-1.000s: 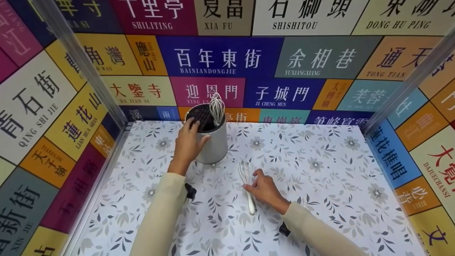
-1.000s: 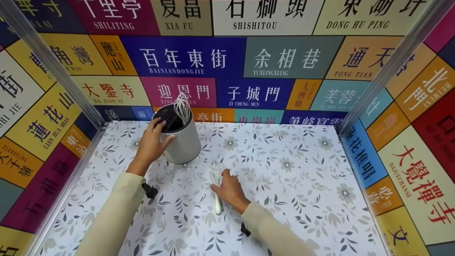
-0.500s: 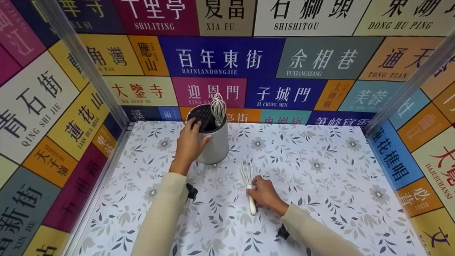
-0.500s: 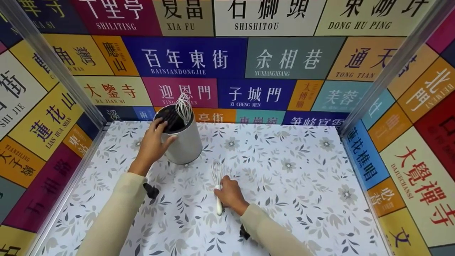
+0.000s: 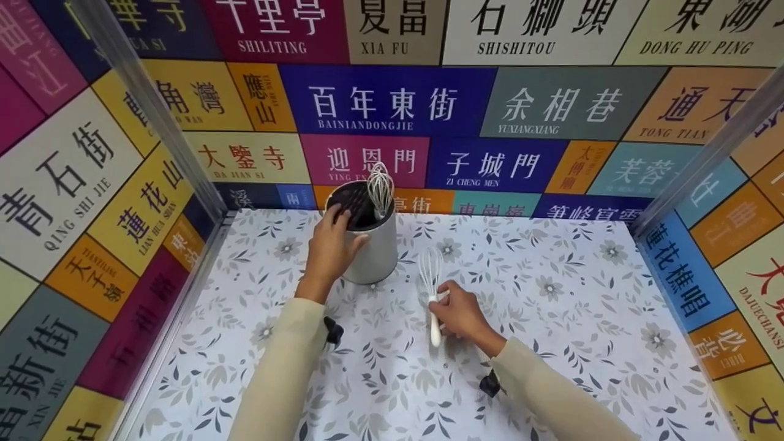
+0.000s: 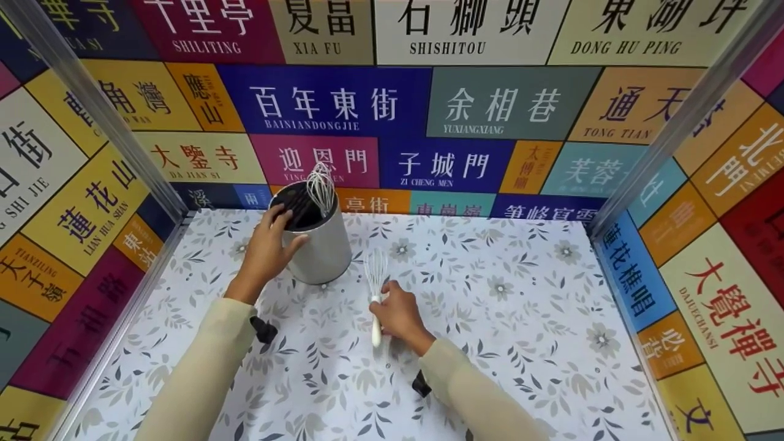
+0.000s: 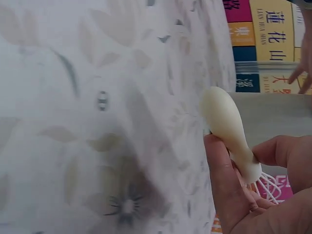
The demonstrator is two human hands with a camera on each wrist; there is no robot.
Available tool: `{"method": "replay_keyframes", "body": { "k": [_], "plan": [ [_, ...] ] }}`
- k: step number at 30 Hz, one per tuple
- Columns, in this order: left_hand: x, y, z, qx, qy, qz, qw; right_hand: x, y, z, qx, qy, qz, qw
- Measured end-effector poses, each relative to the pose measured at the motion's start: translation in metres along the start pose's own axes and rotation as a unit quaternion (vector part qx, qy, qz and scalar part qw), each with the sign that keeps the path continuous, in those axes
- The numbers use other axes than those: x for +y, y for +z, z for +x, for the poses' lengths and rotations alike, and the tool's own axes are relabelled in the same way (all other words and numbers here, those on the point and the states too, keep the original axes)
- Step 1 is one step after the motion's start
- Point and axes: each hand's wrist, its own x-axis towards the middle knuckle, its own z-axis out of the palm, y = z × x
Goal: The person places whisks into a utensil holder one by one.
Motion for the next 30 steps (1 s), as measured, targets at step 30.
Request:
{"method": "replay_keyframes", "body": {
  "k": [30],
  "plan": [
    [-0.001,0.000,0.000,0.004,0.006,0.003,1.0000,-0.164,-0.029,0.052,0.077,-0.181,0.124,0.9727]
  ]
}}
